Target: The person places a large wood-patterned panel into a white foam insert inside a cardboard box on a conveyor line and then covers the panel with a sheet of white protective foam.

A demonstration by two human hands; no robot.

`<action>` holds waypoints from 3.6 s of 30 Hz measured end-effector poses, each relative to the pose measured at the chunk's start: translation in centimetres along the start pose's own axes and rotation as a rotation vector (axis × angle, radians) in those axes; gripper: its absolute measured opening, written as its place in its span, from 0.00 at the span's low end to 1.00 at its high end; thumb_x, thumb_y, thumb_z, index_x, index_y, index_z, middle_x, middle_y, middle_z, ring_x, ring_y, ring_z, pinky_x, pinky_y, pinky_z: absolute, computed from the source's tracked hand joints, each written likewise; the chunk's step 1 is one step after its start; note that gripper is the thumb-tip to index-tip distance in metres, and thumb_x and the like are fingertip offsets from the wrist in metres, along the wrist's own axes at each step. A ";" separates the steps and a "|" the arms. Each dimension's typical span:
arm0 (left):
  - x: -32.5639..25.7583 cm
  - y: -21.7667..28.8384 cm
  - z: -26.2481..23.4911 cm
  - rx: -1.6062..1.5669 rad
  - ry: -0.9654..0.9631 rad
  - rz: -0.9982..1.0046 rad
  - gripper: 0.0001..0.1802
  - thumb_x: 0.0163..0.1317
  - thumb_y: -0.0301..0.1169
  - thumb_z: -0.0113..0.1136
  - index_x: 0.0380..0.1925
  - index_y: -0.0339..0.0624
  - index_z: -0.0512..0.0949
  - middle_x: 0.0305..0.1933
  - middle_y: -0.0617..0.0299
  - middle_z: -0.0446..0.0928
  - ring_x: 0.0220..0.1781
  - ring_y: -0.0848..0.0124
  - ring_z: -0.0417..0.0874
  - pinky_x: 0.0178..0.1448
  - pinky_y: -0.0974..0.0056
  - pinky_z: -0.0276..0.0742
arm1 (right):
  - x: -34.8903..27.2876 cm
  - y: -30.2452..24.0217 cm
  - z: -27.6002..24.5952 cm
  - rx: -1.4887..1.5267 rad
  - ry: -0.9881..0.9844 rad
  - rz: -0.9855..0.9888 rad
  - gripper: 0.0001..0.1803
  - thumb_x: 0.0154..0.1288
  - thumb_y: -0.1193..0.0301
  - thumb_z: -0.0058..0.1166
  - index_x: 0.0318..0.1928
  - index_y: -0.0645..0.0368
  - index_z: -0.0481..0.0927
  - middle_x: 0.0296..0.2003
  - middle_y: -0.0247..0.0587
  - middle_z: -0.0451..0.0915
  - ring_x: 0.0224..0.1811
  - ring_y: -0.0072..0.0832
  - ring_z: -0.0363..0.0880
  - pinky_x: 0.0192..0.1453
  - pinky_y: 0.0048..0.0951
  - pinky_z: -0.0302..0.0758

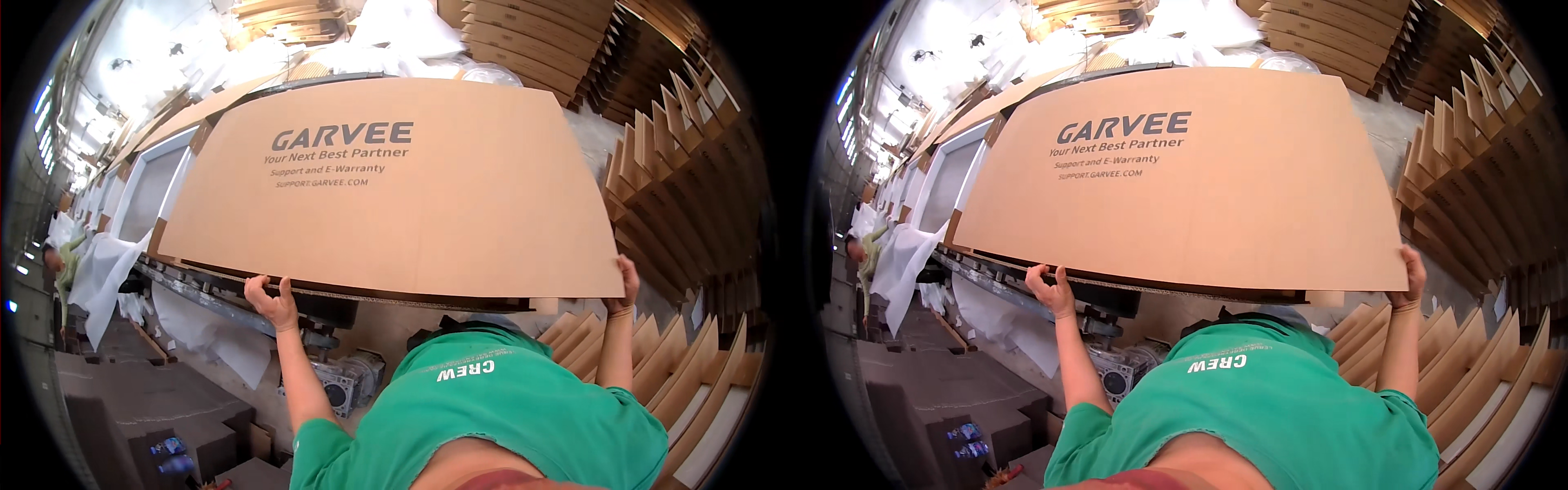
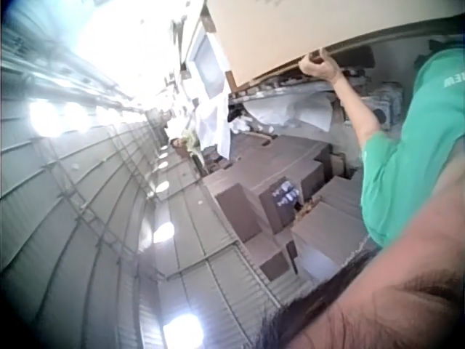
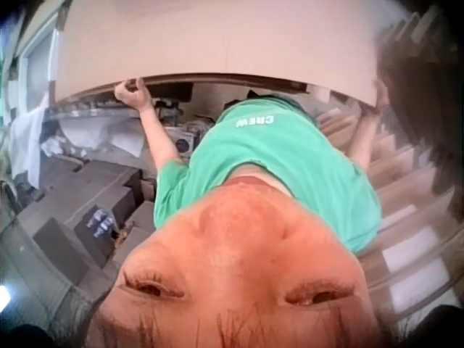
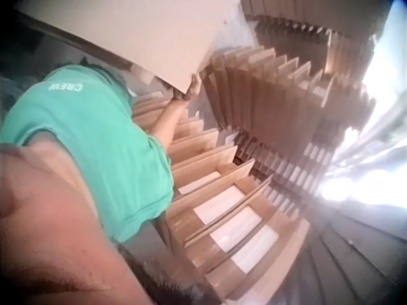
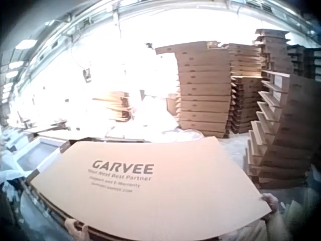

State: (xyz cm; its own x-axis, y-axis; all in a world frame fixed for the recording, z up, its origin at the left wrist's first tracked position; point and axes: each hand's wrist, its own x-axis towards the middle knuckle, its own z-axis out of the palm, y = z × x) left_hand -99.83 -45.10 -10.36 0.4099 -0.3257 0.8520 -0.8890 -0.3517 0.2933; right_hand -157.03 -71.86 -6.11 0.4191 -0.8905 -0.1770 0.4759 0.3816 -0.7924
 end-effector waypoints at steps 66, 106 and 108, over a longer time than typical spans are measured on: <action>6.0 -5.1 5.7 0.311 -0.262 -0.326 0.22 0.56 0.47 0.51 0.43 0.44 0.75 0.53 0.53 0.71 0.56 0.61 0.67 0.62 0.58 0.49 | 20.3 20.9 29.0 -1.650 -1.165 -0.515 0.23 0.52 0.65 0.56 0.46 0.62 0.68 0.30 0.56 0.76 0.34 0.51 0.75 0.37 0.43 0.71; -30.9 17.1 -43.2 0.658 1.066 -1.127 0.11 0.61 0.33 0.54 0.35 0.36 0.78 0.30 0.67 0.77 0.33 0.82 0.74 0.40 0.74 0.70 | 3.9 24.0 43.0 -0.836 -0.976 -0.347 0.24 0.64 0.55 0.43 0.52 0.61 0.71 0.48 0.41 0.74 0.45 0.30 0.72 0.49 0.30 0.68; -30.0 20.0 -49.3 0.644 1.199 -1.091 0.10 0.61 0.32 0.53 0.33 0.35 0.78 0.29 0.65 0.77 0.33 0.80 0.75 0.41 0.73 0.71 | -8.7 25.7 44.8 -0.675 -0.996 -0.049 0.19 0.66 0.61 0.41 0.47 0.64 0.73 0.40 0.41 0.76 0.41 0.27 0.73 0.47 0.26 0.69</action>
State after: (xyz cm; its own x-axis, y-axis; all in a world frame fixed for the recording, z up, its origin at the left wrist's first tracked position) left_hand -140.01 0.93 -8.67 0.0843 0.9481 0.3065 0.0069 -0.3082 0.9513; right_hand -113.83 -43.17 1.15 0.9665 -0.2048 0.1545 0.1322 -0.1183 -0.9841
